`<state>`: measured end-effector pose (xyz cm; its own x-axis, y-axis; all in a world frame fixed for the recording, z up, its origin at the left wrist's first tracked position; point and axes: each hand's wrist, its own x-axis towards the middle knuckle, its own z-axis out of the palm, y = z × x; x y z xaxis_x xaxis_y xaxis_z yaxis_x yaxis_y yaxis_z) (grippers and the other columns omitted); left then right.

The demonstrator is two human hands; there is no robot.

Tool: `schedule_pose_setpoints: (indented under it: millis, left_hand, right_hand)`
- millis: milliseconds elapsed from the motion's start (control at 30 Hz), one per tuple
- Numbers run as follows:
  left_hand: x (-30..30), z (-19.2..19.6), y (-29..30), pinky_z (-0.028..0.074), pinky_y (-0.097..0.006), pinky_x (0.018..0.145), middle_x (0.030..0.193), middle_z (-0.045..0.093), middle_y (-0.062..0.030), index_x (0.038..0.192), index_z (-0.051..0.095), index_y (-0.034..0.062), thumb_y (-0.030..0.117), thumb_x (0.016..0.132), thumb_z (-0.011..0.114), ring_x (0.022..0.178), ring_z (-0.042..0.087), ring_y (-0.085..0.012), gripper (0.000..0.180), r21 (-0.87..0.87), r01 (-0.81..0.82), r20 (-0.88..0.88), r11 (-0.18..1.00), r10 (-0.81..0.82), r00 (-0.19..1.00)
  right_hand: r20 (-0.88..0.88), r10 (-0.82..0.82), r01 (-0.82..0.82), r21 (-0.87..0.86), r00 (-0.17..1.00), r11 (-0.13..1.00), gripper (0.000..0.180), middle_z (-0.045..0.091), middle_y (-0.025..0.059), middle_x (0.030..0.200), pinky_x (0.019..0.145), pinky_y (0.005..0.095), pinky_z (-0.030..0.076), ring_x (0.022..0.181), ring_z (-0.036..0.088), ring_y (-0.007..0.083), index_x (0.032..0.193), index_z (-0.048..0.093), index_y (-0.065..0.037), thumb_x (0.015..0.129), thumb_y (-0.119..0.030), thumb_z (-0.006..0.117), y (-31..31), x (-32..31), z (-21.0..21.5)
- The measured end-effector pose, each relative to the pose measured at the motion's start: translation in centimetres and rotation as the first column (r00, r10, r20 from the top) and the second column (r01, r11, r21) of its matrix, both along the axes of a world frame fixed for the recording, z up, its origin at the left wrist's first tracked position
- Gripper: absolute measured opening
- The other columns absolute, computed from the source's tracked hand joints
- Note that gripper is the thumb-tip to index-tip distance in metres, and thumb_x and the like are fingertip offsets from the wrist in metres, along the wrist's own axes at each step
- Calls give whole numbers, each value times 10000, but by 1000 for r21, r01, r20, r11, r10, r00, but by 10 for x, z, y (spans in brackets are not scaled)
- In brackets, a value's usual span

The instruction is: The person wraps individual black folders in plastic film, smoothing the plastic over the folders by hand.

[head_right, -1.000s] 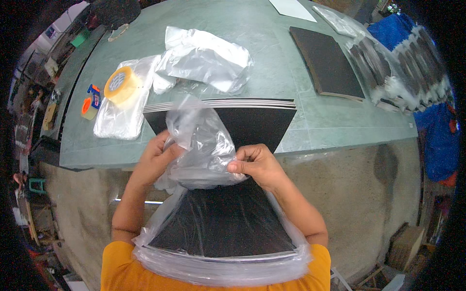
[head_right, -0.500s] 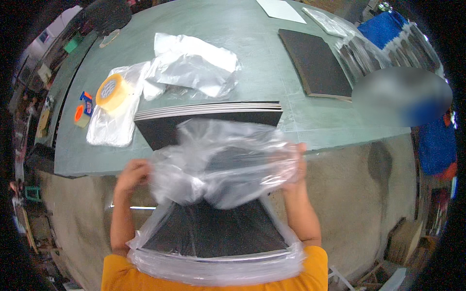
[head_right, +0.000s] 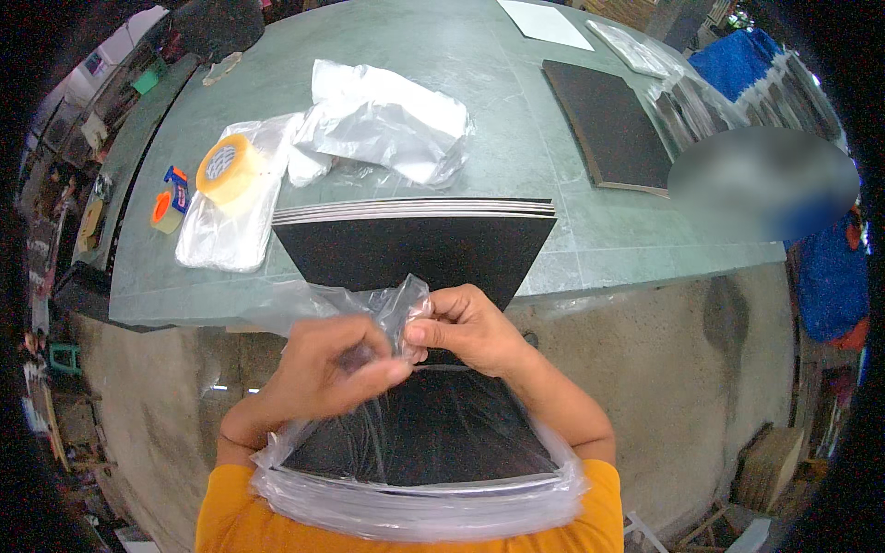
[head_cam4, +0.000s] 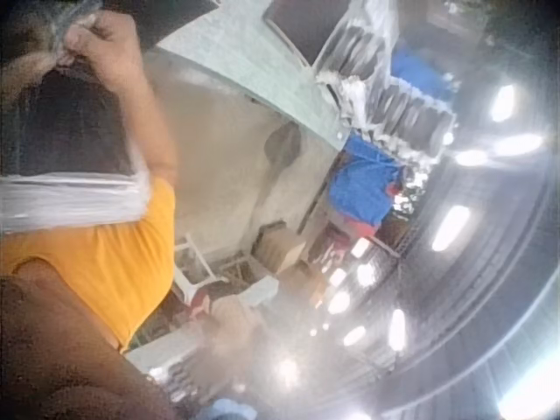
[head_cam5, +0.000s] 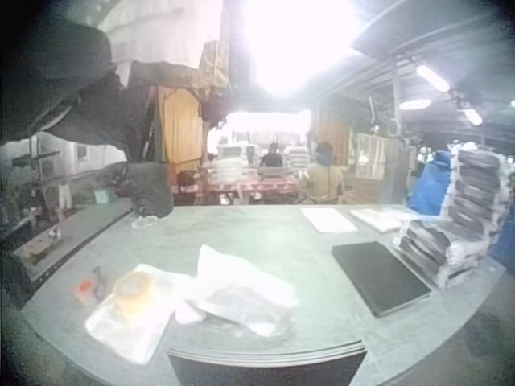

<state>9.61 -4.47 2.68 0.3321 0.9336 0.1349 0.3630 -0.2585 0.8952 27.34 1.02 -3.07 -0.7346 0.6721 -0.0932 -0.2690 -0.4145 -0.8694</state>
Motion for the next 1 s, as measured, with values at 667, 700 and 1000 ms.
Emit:
schedule_pose_setpoints:
  millis: [667,700,1000]
  left_hand:
    - [3,-31,0,428,-341,589,772,540,-163,856,501,25,236,794,571,705,563,-269,230,-161,192,-16,968,-197,980]
    - [-1,-24,2,423,-327,593,756,532,-150,854,517,21,221,798,568,695,559,-247,213,-79,127,145,989,-114,983]
    - [-12,-21,30,341,-187,481,675,505,3,785,510,72,236,867,459,527,435,-72,190,-442,173,729,880,240,641]
  right_hand:
    - [-369,-385,514,375,846,771,402,479,95,1029,864,311,333,950,457,197,909,589,11,602,-191,750,4,8,46]
    - [-209,-331,391,504,920,770,395,491,96,1035,862,318,342,954,467,202,925,585,0,613,-184,742,6,6,41]
    - [221,449,-497,491,866,716,222,595,56,731,600,292,431,659,558,150,803,579,-26,786,-246,587,-10,-5,3]
